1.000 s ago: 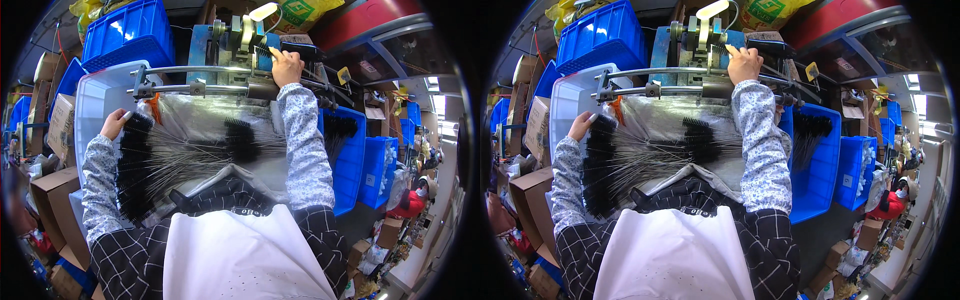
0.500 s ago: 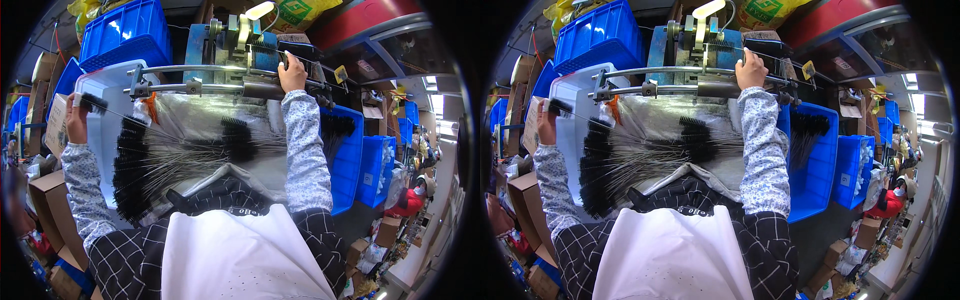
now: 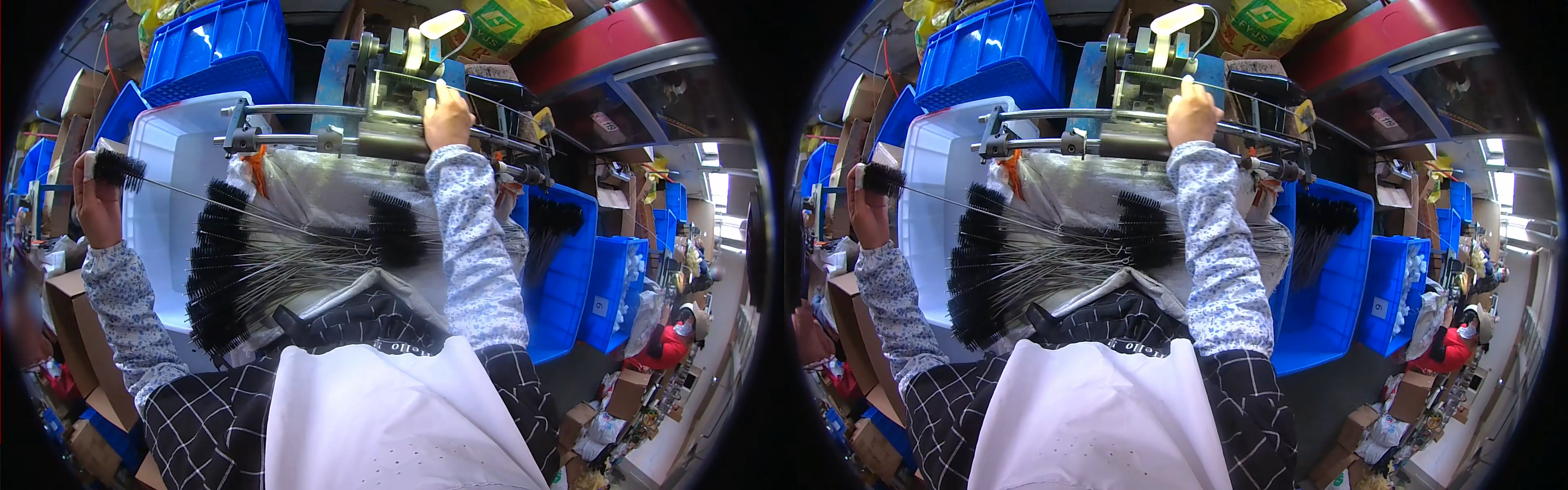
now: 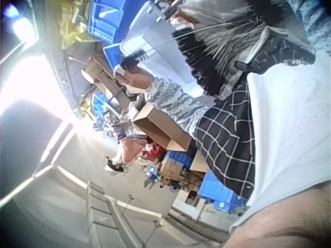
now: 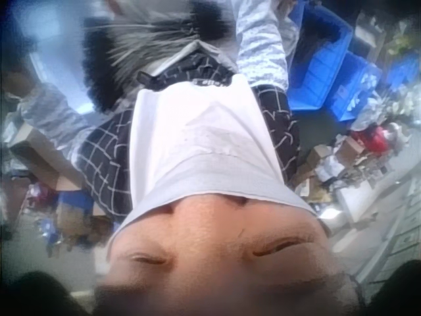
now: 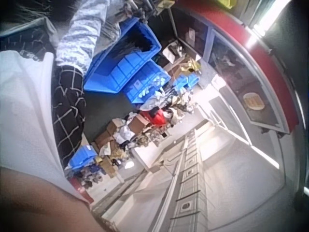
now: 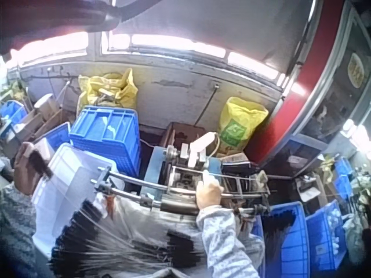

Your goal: Assembling and trimming long black brushes using a specialized industrial machine.

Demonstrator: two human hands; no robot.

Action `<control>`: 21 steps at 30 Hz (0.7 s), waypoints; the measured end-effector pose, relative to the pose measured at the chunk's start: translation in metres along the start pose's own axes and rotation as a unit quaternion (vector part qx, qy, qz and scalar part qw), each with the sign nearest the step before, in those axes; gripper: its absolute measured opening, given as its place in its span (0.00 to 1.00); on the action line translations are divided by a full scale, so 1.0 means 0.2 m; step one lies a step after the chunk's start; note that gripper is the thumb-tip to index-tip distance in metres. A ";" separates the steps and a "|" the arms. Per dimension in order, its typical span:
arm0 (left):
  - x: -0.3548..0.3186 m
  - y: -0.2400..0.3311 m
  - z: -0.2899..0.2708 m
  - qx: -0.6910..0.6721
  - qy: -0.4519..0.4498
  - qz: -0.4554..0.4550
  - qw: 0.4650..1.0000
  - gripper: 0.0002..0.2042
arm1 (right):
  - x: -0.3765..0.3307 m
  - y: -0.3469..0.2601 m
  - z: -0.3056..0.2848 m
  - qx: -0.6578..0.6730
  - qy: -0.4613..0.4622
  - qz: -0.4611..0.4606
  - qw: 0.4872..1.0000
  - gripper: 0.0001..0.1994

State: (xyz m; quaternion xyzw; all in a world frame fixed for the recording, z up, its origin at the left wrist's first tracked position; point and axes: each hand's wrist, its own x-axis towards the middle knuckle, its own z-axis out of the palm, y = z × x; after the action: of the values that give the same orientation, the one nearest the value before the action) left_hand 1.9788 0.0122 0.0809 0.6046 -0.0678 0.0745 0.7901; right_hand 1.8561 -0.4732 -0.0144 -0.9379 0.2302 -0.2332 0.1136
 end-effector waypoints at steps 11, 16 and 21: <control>0.01 -0.02 0.09 -0.013 -0.086 -0.002 0.996 0.13 | 0.00 0.07 -0.03 -0.023 -0.023 0.017 0.999 0.18; 0.03 0.00 0.00 0.016 -0.013 -0.004 1.000 0.14 | 0.02 0.31 -0.12 -0.050 -0.009 0.004 0.999 0.17; 0.00 -0.03 0.13 0.304 -0.116 0.202 0.924 0.17 | 0.14 0.52 -0.17 -0.107 0.001 -0.008 0.994 0.11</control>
State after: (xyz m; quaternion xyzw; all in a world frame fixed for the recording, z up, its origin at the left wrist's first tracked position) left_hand 1.9804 -0.0155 0.0820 0.7937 -0.2538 0.1785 0.5232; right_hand 1.8222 -0.5805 -0.0065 -0.9464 0.2464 -0.2086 0.0105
